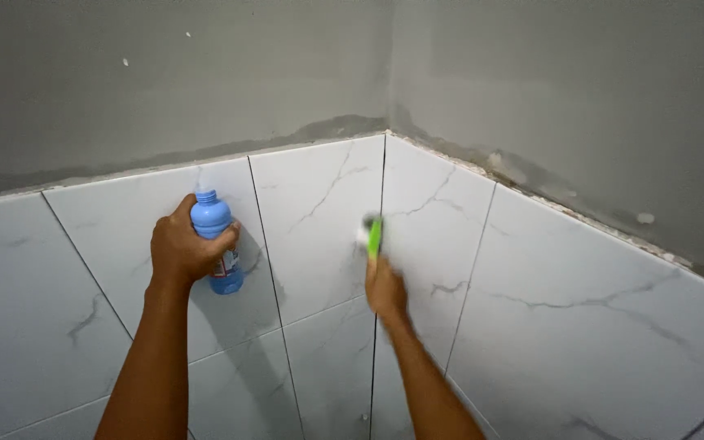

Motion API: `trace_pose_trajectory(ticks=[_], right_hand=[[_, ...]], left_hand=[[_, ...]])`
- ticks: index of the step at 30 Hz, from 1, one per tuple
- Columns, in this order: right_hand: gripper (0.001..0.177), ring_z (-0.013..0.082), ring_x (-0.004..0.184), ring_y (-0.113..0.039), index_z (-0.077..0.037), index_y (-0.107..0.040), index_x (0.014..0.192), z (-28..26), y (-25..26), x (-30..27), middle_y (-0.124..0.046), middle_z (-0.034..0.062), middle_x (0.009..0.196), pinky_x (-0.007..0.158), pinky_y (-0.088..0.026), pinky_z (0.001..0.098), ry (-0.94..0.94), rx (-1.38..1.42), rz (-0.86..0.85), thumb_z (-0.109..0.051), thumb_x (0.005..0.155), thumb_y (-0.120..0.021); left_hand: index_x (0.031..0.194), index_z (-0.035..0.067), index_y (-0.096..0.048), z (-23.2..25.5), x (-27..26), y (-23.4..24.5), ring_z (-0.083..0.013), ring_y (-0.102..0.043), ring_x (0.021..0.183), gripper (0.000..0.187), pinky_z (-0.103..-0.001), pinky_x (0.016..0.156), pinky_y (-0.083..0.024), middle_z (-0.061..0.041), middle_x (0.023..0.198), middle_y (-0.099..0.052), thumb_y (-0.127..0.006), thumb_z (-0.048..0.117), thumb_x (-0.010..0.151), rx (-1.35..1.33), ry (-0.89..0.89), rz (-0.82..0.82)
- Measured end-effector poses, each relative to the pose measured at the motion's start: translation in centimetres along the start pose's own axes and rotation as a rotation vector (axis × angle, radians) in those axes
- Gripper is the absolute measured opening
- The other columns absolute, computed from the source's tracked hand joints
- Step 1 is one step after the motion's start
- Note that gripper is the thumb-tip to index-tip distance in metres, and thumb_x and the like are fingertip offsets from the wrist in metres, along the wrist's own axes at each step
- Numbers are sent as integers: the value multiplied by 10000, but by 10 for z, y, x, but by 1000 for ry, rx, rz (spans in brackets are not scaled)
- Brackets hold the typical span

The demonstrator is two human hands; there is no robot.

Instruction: The person scrubs the grout lines between white marble-patterned wall tiles in a bathroom using a green-handled brush while holding a blue cleaning solution bottle. The camera remains in a first-person view focused on the wall and hands throughout the clip.

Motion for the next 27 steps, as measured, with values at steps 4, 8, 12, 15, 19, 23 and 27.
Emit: trace_pose_trajectory(ticks=[4, 8, 12, 15, 19, 23, 27], right_hand=[[347, 582, 920, -691, 23, -628, 1074, -63, 54, 95, -698, 342, 920, 704, -546, 645, 149, 170, 140, -272, 1084, -447], [405, 565, 948, -689, -7, -621, 1076, -89, 78, 106, -711, 312, 965, 788, -534, 666, 206, 127, 198, -334, 1094, -381], [366, 583, 931, -681, 45, -617, 1076, -63, 42, 23, -689, 350, 946, 767, -546, 668, 97, 73, 161, -276, 1082, -442], [380, 486, 985, -731, -23, -582, 1190, 1, -18, -42, -733, 278, 998, 817, -577, 605, -152, 46, -131, -333, 1087, -389], [517, 380, 836, -685, -162, -605, 1134, 82, -74, -66, -727, 121, 915, 653, -496, 558, -347, 3, -259, -535, 1069, -253], [433, 506, 844, -720, -15, -625, 1028, 11, -19, -7, -701, 300, 839, 687, -565, 612, 14, 46, 30, -352, 1103, -365], [463, 543, 863, -709, -14, -577, 1049, -68, 43, 82, -700, 311, 861, 709, -549, 654, 166, 67, 146, -412, 1105, -348]], left_hand=[[1110, 73, -636, -1, 0, -1, -524, -711, 938, 590, -603, 786, -564, -322, 951, -719, -839, 490, 746, -6, 10, -13], [1122, 83, -635, 0, -1, 0, -507, -717, 944, 562, -593, 800, -569, -305, 965, -729, -824, 451, 741, -16, 34, -25], [1110, 66, -631, 3, 0, 1, -522, -710, 936, 552, -606, 803, -564, -322, 953, -718, -824, 426, 738, -25, 33, -16], [1107, 55, -639, -6, 3, -3, -555, -700, 905, 588, -638, 752, -557, -327, 907, -702, -886, 438, 735, -67, -105, 86], [957, 166, -595, -1, 1, -3, -251, -620, 653, 439, -423, 619, -499, -24, 766, -656, -752, 524, 757, -58, 0, 13], [1119, 81, -644, -12, 1, -9, -517, -715, 893, 585, -601, 776, -577, -294, 929, -728, -851, 447, 711, -55, -54, 64], [1087, 82, -647, -9, 3, -9, -519, -714, 872, 548, -596, 736, -556, -285, 876, -716, -876, 393, 698, -96, -76, 95]])
Point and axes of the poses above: each hand's wrist, its own x-axis towards the middle knuckle, its own y-axis out of the back of the hand, z = x × y, the point moved 3 cm from there along x, towards the middle knuckle
